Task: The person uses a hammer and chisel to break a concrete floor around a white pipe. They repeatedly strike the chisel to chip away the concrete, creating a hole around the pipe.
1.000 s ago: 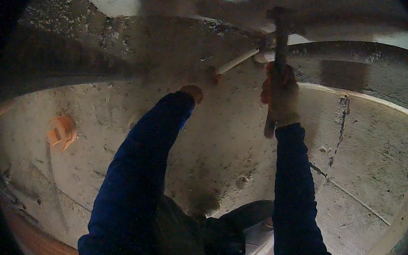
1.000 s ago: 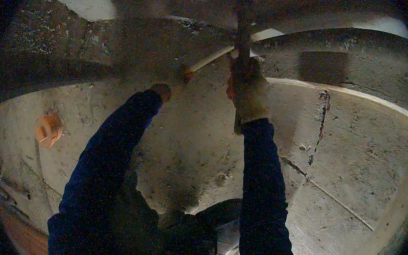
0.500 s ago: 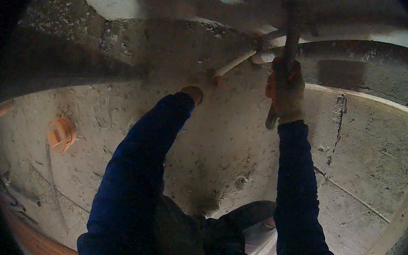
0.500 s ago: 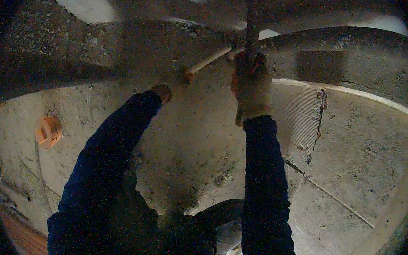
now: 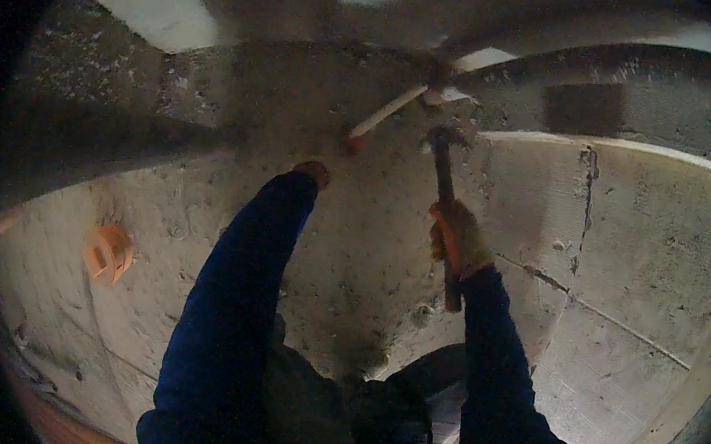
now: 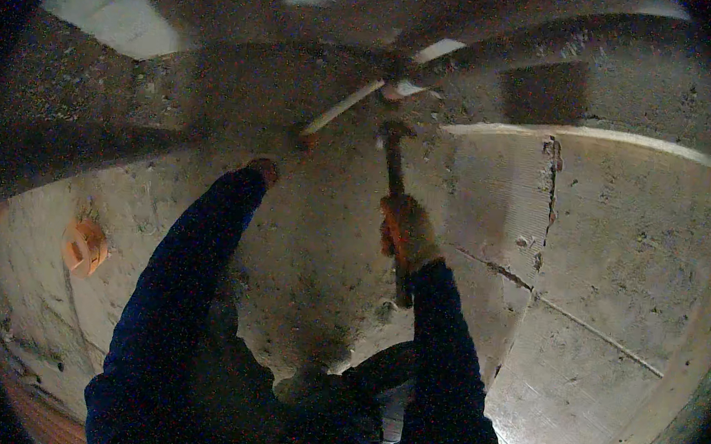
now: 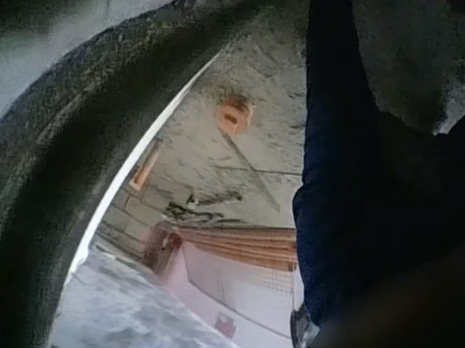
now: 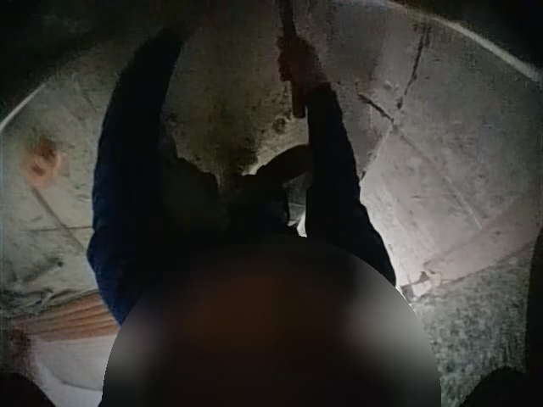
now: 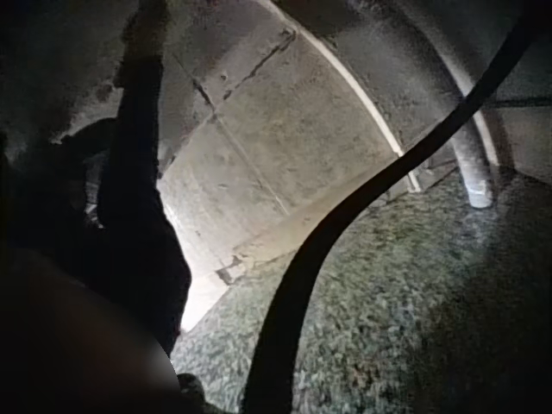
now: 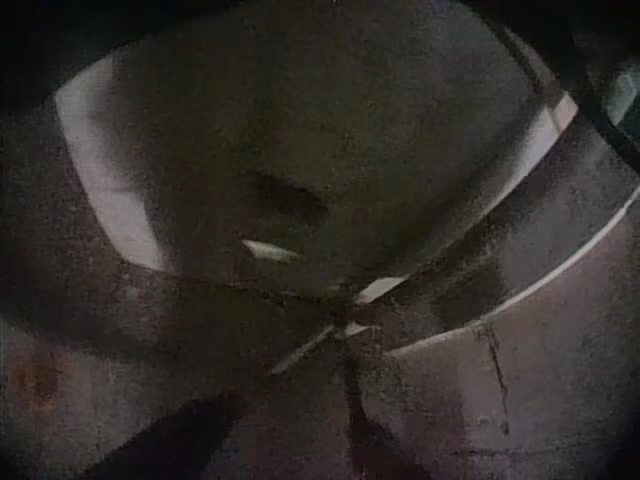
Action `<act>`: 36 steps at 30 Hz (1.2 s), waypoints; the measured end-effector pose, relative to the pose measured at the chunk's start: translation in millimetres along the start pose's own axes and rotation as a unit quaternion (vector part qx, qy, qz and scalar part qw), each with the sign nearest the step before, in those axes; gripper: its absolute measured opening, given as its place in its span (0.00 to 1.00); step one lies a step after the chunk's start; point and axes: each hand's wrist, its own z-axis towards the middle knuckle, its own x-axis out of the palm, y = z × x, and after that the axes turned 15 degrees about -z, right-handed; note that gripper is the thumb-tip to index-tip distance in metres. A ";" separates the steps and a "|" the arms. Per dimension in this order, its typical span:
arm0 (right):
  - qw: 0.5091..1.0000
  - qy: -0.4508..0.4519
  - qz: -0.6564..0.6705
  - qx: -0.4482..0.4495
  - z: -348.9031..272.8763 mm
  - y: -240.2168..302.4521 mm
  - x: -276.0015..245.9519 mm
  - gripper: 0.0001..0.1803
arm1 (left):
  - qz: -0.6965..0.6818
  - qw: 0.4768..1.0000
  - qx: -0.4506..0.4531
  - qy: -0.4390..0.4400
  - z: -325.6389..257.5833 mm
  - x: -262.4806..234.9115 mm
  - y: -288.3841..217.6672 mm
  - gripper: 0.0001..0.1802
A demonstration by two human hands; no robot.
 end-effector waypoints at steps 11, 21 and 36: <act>0.992 0.055 0.072 0.089 -22.8 -89.6 10.7 0.16 | 0.051 0.991 -0.123 0.027 -108.7 93.9 -37.6 0.18; 0.992 0.059 0.065 0.090 -20.4 -91.0 16.3 0.15 | 0.411 0.910 0.042 -0.034 -22.1 63.7 -49.4 0.19; 0.991 0.084 0.062 0.081 -18.0 -91.0 16.5 0.16 | 0.386 0.919 0.079 -0.011 -32.6 81.1 -58.7 0.27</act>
